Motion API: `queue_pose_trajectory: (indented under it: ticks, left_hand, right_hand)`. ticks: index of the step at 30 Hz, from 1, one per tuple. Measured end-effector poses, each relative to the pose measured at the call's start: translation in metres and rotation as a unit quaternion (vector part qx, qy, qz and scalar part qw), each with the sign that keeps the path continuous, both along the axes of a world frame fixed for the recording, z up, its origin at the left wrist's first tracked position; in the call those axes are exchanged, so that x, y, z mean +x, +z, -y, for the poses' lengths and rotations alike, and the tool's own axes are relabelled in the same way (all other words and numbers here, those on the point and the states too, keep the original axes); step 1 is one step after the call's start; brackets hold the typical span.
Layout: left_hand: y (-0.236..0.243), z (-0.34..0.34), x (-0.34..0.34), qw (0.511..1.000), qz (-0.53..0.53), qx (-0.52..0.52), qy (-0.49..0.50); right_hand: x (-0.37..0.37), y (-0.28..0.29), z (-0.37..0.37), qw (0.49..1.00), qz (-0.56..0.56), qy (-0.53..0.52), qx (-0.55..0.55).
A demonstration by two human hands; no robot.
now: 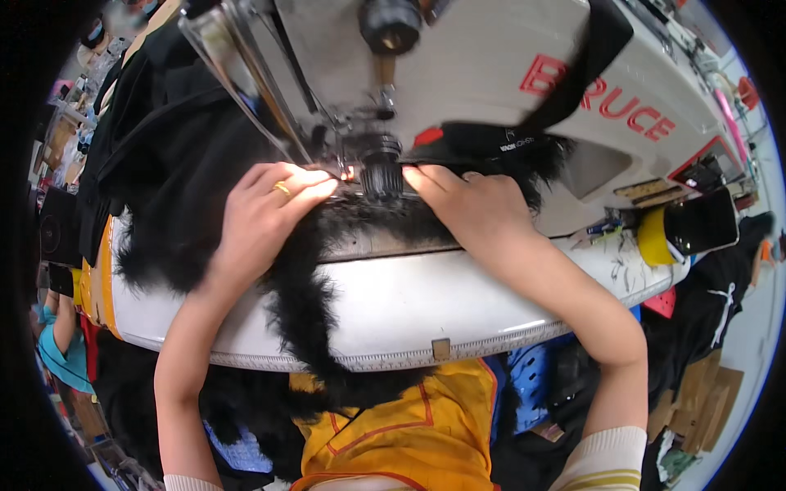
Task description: Sewing fur trim onto black garments using an industrial sewing machine.
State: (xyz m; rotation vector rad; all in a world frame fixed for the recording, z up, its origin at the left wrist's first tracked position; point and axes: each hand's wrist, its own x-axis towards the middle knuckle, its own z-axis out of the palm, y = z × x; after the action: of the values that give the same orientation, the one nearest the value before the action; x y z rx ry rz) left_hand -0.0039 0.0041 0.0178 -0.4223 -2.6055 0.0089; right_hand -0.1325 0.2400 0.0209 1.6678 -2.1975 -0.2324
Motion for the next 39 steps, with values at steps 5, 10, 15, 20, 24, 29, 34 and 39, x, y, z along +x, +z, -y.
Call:
queue_pose_trajectory:
  ticks: [5,10,15,20,24,29,34,39]
  left_hand:
    - [-0.004,0.005,-0.014,0.998,-0.034,-0.004,-0.044]
    - [-0.005,0.004,-0.01,0.999,0.003,0.006,-0.039]
    - [-0.01,0.005,-0.012,0.998,-0.043,-0.007,-0.039]
    - [-0.01,-0.001,-0.012,0.999,-0.041,-0.017,-0.019]
    - [-0.008,-0.005,-0.012,0.998,-0.061,-0.011,-0.028]
    - [-0.01,-0.003,-0.007,0.999,-0.014,-0.029,-0.016]
    - [-0.001,-0.031,0.017,0.995,0.052,-0.025,0.085]
    - [0.017,-0.01,0.004,0.978,0.111,0.121,0.125]
  right_hand:
    - [-0.005,-0.002,-0.002,0.987,0.102,-0.062,-0.111]
    - [-0.01,-0.01,-0.005,0.994,0.033,-0.044,-0.093]
    - [-0.011,-0.009,-0.006,0.993,0.037,-0.022,-0.108]
    - [-0.011,-0.009,-0.004,0.994,0.036,-0.041,-0.094]
    - [-0.01,-0.012,-0.003,0.994,0.02,-0.05,-0.097]
    - [-0.011,-0.02,-0.004,0.991,0.033,-0.051,-0.118]
    - [-0.01,-0.025,-0.005,0.991,0.024,-0.057,-0.122]
    - [-0.011,-0.012,0.007,0.986,0.064,-0.071,-0.136]
